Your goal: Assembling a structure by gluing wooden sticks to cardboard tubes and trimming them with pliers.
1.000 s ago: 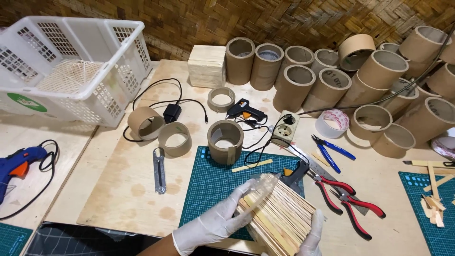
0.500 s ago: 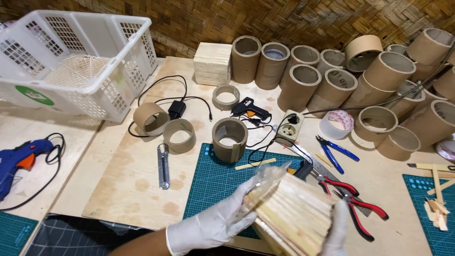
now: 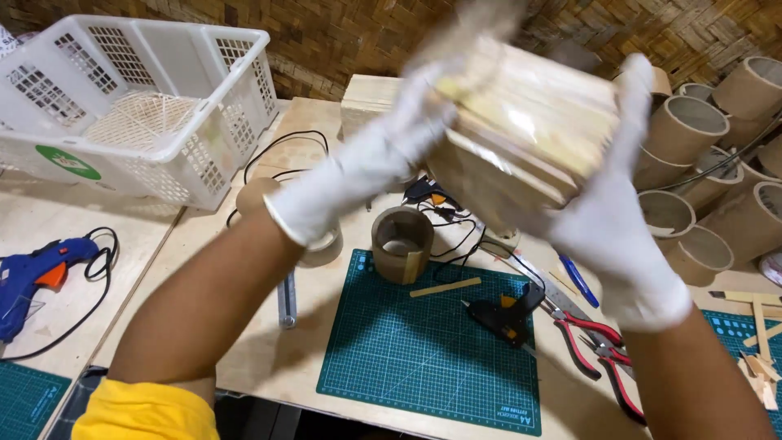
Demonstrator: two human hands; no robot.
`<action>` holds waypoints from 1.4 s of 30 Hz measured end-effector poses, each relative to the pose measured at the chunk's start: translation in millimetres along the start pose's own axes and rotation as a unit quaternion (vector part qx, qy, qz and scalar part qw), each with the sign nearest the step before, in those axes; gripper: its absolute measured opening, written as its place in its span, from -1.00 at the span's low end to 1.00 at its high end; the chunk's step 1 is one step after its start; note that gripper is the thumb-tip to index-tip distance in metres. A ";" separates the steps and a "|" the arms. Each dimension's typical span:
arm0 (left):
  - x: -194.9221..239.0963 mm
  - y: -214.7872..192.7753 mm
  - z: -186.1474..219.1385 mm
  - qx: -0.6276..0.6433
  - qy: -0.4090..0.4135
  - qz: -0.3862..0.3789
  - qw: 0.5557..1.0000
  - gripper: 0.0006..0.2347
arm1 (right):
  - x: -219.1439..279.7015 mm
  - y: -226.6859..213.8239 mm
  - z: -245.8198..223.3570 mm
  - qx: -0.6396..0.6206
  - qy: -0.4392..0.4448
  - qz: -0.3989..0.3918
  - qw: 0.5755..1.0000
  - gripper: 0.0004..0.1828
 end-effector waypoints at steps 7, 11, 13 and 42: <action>-38.7 -95.7 -51.7 0.016 -0.050 0.160 0.986 -0.57 | -107.3 4.9 114.5 0.077 -0.071 -0.013 0.994 0.50; -37.9 -166.7 -119.5 0.071 -0.093 0.235 0.965 -0.61 | -157.3 33.1 156.8 -0.027 0.098 0.028 0.994 0.57; -44.8 -189.4 -138.5 0.021 0.006 0.230 0.973 -0.61 | -177.7 43.6 180.9 0.015 0.088 0.004 0.996 0.57; -36.2 -274.1 -406.4 0.057 -0.243 0.449 0.858 -0.51 | -215.3 83.5 290.1 0.239 0.242 -0.042 0.939 0.55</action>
Point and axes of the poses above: each hand's wrist, its own x-axis away from the middle knuckle, its own y-axis out of the palm, z = x × y, the point moved 7 cm from there along -x, towards the middle knuckle, and after that the axes turned 3 degrees about -z, right-handed, at the moved point
